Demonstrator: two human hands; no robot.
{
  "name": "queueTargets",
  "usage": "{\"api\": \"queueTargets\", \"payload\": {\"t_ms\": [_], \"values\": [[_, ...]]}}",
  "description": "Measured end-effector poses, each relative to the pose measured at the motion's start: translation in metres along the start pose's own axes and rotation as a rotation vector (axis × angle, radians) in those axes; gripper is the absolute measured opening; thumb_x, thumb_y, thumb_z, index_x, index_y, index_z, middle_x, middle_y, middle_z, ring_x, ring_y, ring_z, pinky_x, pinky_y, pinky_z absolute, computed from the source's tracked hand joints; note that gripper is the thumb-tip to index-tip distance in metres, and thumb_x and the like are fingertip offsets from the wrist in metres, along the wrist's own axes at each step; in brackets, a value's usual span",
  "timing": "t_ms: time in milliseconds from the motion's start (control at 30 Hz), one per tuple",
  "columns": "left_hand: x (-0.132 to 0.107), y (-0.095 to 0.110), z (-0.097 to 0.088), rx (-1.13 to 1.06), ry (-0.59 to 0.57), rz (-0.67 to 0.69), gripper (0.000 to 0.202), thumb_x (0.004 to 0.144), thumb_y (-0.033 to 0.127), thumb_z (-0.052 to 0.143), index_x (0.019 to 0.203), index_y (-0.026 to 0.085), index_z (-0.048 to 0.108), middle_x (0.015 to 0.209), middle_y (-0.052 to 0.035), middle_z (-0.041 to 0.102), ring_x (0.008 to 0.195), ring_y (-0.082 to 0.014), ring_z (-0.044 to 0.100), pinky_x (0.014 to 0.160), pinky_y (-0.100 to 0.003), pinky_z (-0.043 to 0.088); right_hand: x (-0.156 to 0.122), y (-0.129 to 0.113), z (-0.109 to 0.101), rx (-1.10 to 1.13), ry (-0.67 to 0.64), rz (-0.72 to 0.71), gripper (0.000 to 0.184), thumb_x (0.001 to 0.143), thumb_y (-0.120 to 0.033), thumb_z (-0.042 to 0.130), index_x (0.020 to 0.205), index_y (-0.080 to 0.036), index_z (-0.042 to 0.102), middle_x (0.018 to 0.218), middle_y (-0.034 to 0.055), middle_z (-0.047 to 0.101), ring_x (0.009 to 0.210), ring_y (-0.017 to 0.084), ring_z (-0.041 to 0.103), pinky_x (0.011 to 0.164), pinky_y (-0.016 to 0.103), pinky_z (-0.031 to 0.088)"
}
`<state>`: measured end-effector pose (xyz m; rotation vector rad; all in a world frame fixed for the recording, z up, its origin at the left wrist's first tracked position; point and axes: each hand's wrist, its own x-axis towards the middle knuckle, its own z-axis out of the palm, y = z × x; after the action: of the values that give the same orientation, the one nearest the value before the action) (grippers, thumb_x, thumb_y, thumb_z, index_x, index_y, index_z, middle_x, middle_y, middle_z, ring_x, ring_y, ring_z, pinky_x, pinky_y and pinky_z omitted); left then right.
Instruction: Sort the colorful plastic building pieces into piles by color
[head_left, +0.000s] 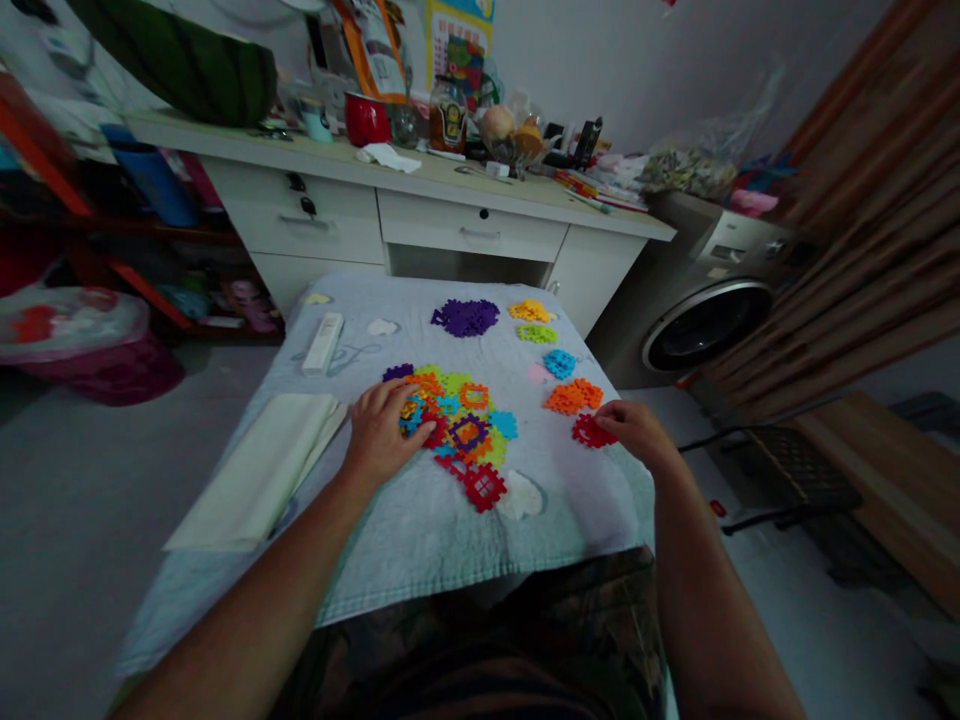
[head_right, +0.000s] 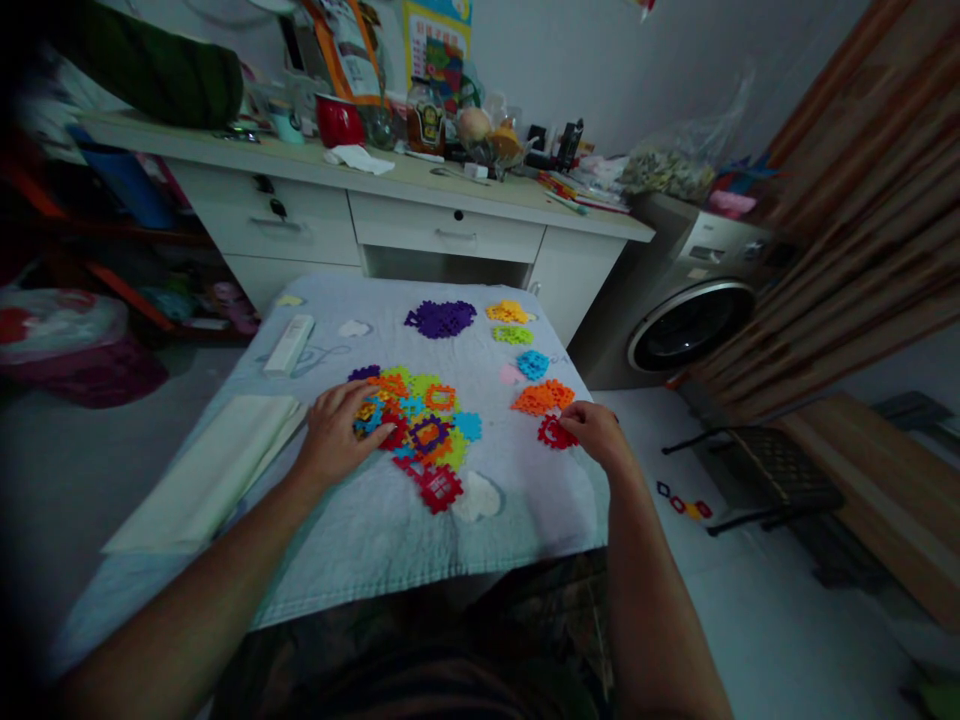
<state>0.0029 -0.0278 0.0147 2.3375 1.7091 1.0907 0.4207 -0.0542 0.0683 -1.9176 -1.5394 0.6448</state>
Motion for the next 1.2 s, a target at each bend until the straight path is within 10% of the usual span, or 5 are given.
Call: {"api": "queueTargets", "payload": {"t_ms": [467,767,900,1200], "values": [[-0.001,-0.005,0.002,-0.002,-0.01,-0.013,0.052,0.079,0.043,0.065,0.126,0.023,0.056,0.133,-0.011,0.055,0.124,-0.0321,0.048,0.107,-0.049,0.036,-0.013,-0.019,0.028,-0.479,0.183,-0.096,0.005,0.08,-0.016,0.062,0.083,-0.017,0.066,0.09,0.0093,0.065,0.079,0.019,0.058,0.071,0.03,0.041],[0.0,-0.006,0.003,-0.01,-0.01,-0.03,0.054,0.078,0.044,0.066,0.127,0.023,0.055,0.132,-0.0114,0.054,0.125,-0.0322,0.048,0.107,-0.05,0.037,-0.055,-0.088,0.094,-0.202,-0.419,-0.484,0.07,0.067,-0.037,0.084,0.129,-0.019,0.055,0.119,0.0113,0.058,0.108,0.025,0.057,0.096,0.04,0.047],[0.0,-0.006,0.002,-0.012,-0.007,-0.031,0.055,0.078,0.043,0.066,0.127,0.021,0.055,0.132,-0.0128,0.054,0.125,-0.0327,0.048,0.108,-0.05,0.037,-0.066,-0.094,0.113,-0.239,-0.415,-0.515,0.102,0.059,-0.039,0.089,0.145,-0.018,0.04,0.131,0.0143,0.046,0.12,0.029,0.05,0.105,0.043,0.043],[0.0,-0.004,0.001,-0.054,-0.032,-0.01,0.055,0.079,0.045,0.067,0.129,0.025,0.054,0.133,-0.0114,0.053,0.125,-0.0323,0.048,0.108,-0.051,0.037,-0.051,-0.101,0.129,-0.239,-0.397,-0.416,0.084,0.07,-0.03,0.081,0.143,-0.022,0.04,0.135,0.0116,0.04,0.116,0.024,0.055,0.102,0.039,0.046]]}}
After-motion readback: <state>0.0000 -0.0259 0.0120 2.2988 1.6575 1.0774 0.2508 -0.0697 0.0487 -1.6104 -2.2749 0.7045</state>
